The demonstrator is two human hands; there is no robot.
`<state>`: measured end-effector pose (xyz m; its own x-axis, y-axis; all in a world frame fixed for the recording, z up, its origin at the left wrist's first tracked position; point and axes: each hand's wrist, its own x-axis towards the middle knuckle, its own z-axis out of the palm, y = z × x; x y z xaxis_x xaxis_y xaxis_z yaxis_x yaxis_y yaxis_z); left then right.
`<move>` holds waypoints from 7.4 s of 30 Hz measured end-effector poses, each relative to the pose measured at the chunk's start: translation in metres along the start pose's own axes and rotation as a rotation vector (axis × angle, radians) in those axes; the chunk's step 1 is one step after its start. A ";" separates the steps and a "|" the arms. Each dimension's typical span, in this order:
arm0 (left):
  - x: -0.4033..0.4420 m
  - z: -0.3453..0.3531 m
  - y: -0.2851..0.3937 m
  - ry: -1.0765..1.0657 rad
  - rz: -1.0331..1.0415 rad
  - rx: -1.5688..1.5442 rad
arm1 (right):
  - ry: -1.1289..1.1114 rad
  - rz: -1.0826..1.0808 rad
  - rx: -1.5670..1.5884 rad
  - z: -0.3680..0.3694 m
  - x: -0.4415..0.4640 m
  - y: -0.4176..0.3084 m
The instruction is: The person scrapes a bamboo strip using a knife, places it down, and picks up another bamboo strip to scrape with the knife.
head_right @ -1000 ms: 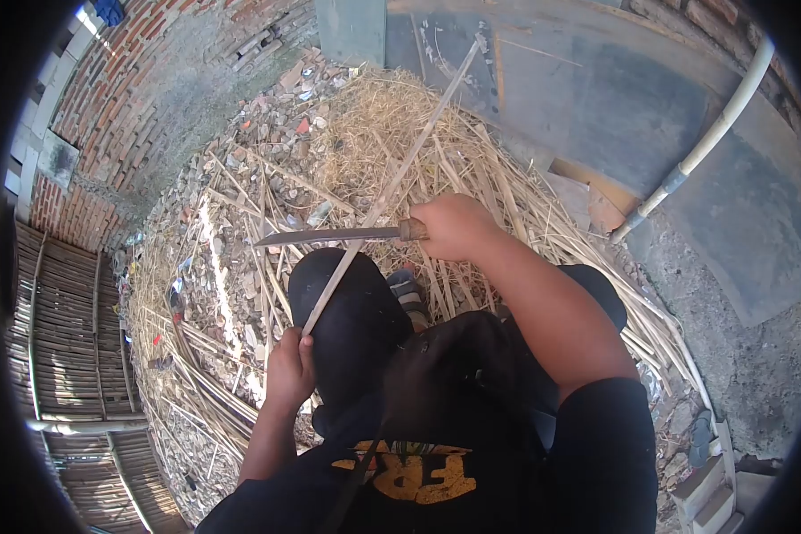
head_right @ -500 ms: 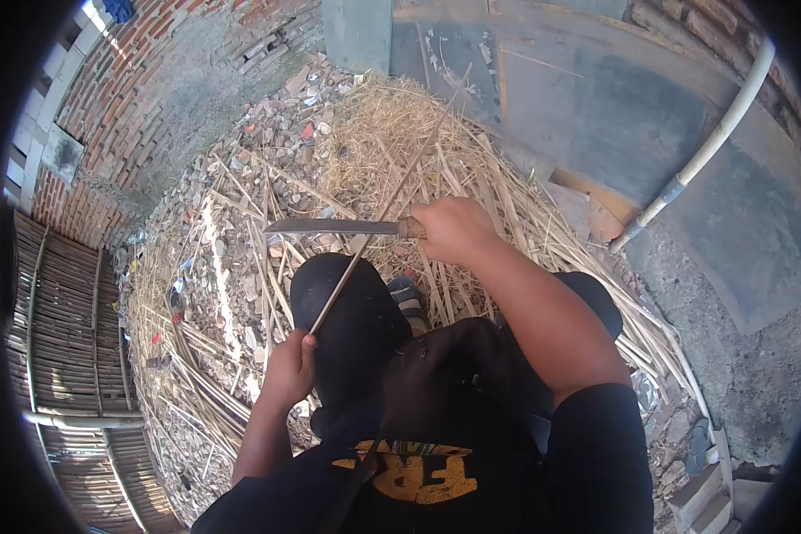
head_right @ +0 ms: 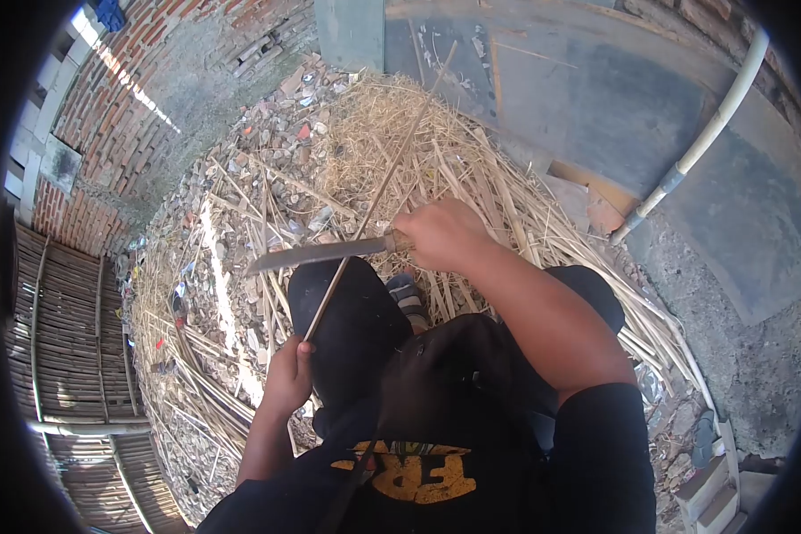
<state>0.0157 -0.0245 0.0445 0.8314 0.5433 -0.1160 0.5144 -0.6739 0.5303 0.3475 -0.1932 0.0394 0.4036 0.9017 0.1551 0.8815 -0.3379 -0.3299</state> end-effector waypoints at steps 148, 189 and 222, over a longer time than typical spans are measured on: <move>-0.070 -0.056 -0.085 0.151 0.151 0.277 | 0.338 0.007 -0.162 -0.055 -0.020 0.075; -0.010 0.026 -0.013 0.445 0.179 0.432 | 0.103 0.221 0.100 -0.037 -0.028 0.037; -0.007 0.003 -0.006 0.202 0.062 0.343 | 0.071 0.129 -0.030 -0.010 -0.011 0.013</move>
<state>0.0076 -0.0262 0.0395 0.8225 0.5612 0.0926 0.5336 -0.8177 0.2160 0.3574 -0.2101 0.0431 0.5294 0.8292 0.1794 0.8277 -0.4584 -0.3238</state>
